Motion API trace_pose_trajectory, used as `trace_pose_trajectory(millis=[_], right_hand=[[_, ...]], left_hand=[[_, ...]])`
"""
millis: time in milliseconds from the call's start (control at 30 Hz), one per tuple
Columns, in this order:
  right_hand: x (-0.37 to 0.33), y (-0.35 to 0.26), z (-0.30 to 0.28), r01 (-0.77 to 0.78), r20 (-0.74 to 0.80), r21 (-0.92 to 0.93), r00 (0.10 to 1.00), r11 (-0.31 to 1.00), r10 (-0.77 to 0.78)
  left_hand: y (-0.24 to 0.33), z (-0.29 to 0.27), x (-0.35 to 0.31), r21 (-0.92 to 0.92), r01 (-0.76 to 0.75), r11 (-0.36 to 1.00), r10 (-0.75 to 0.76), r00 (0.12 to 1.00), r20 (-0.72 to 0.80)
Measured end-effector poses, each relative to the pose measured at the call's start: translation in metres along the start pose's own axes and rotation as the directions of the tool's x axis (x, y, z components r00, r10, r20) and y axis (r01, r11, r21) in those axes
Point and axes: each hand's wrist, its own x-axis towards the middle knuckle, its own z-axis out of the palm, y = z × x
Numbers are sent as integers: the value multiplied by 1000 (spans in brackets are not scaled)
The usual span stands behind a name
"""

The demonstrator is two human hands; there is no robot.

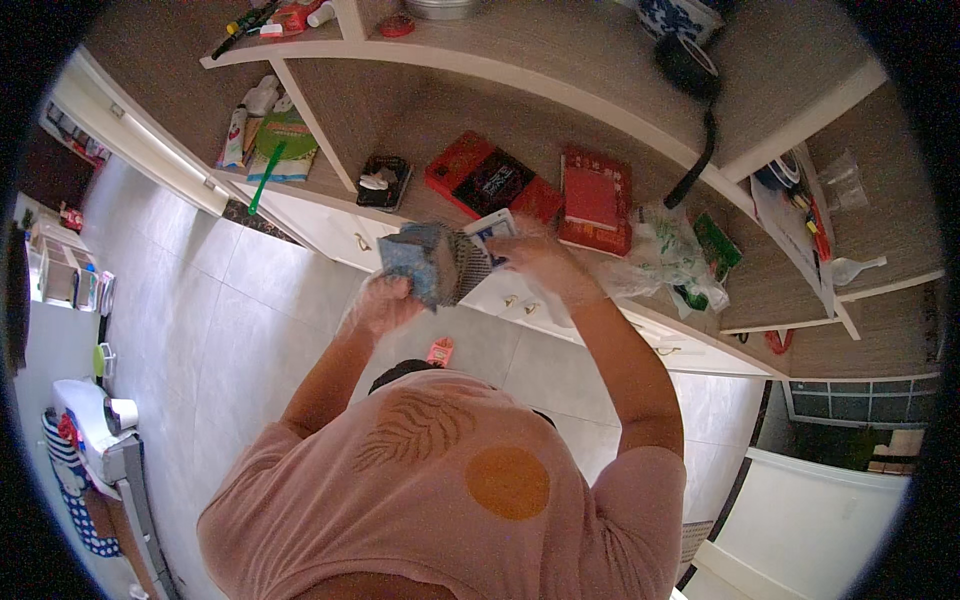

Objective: The person organizes items on a wooden shelving unit. They handle a small plastic container with batteries, a blue plastic bowl, a patterned cloth, and several red boxes. The person picks up, inspects, and rearranges these items on the shelves.

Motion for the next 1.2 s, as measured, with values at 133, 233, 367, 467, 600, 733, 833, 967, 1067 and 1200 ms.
trace_pose_trajectory(millis=[133,233,367,467,600,733,833,967,1067,1200], right_hand=[[-9,1,33,166,31,90,985,982,-170],[3,37,46,396,153,99,900,913,-407],[-35,4,57,-76,352,282,936,956,-30],[-55,6,69,-102,397,299,917,949,-27],[-62,25,70,-32,369,355,923,934,-109],[-91,37,59,37,72,689,990,724,-119],[-115,43,51,162,-41,806,975,570,-219],[-136,52,50,343,-251,704,939,621,-234],[-145,76,45,285,-232,877,956,386,-180],[-149,91,47,256,-223,928,964,272,-147]], left_hand=[[-4,-15,-31,39,-6,999,8,998,-63],[-7,-18,-54,134,2,991,11,995,-100],[-13,-34,-102,170,-39,985,73,978,-197],[-15,-28,-123,144,-43,989,61,990,-123],[-34,-84,-150,104,-86,991,99,987,-128],[-26,-24,-149,58,-232,971,237,964,-117],[-28,2,-147,52,-298,953,302,941,-155],[-18,-112,-180,365,-220,905,318,919,-233],[-29,-60,-147,688,-8,726,307,898,-314],[-26,-15,-110,768,141,624,187,928,-323]])
